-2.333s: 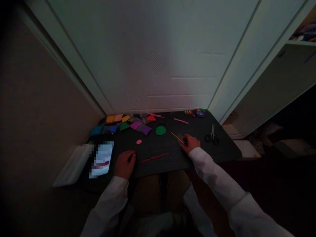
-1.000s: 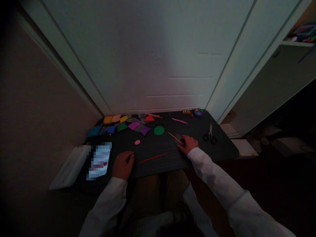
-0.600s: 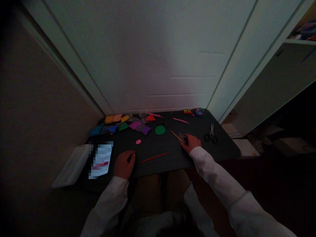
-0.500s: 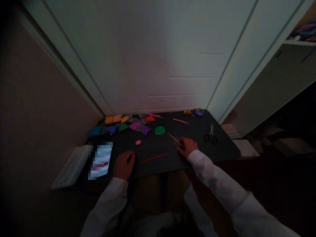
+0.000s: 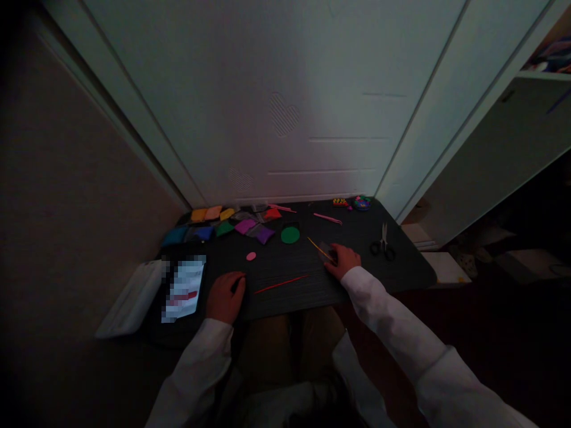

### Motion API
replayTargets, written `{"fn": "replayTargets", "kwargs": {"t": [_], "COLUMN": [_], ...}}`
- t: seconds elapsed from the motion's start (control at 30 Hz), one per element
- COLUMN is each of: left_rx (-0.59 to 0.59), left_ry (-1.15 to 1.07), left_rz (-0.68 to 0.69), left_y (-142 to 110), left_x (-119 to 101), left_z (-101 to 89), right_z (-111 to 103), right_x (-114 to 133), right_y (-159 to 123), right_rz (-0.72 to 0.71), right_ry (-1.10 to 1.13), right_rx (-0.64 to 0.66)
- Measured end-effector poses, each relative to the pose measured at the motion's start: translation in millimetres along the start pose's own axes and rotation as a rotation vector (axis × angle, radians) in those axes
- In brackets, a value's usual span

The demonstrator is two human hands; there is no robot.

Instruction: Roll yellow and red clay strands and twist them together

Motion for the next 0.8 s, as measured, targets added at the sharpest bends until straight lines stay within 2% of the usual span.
{"fn": "replayTargets", "kwargs": {"t": [0.1, 0.23, 0.37, 0.5, 0.67, 0.8], "left_rx": [-0.003, -0.005, -0.002, -0.016, -0.02, -0.023], "left_ry": [0.006, 0.005, 0.01, 0.004, 0.005, 0.006], "left_rz": [-0.002, 0.007, 0.008, 0.014, 0.022, 0.02], "left_y": [0.1, 0.2, 0.7, 0.6, -0.1, -0.4], "left_x": [0.1, 0.6, 1.5, 0.6, 0.4, 1.1], "left_z": [-0.4, 0.6, 1.6, 0.3, 0.2, 0.2], "right_z": [1.0, -4.1, -1.1, -5.1, -2.2, -5.1], "right_x": [2.4, -5.9, 3.7, -4.5, 2.6, -3.5], "right_y": [0.5, 0.4, 0.3, -0.5, 0.0, -0.2], "right_rz": [-0.033, 0.063, -0.016, 0.07, -0.022, 0.042], "right_ry": [0.0, -0.018, -0.007, -0.033, -0.017, -0.03], "right_rx": [0.002, -0.036, 0.005, -0.03, -0.001, -0.021]}}
Point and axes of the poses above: each hand's wrist, its own y-axis towards the middle knuckle, its own z-axis out of the palm, x = y × z, the point moved 9 cm from there along y, towards the middle knuckle, and after that the axes turned 5 degrees about -z, right-handed, at the moved point
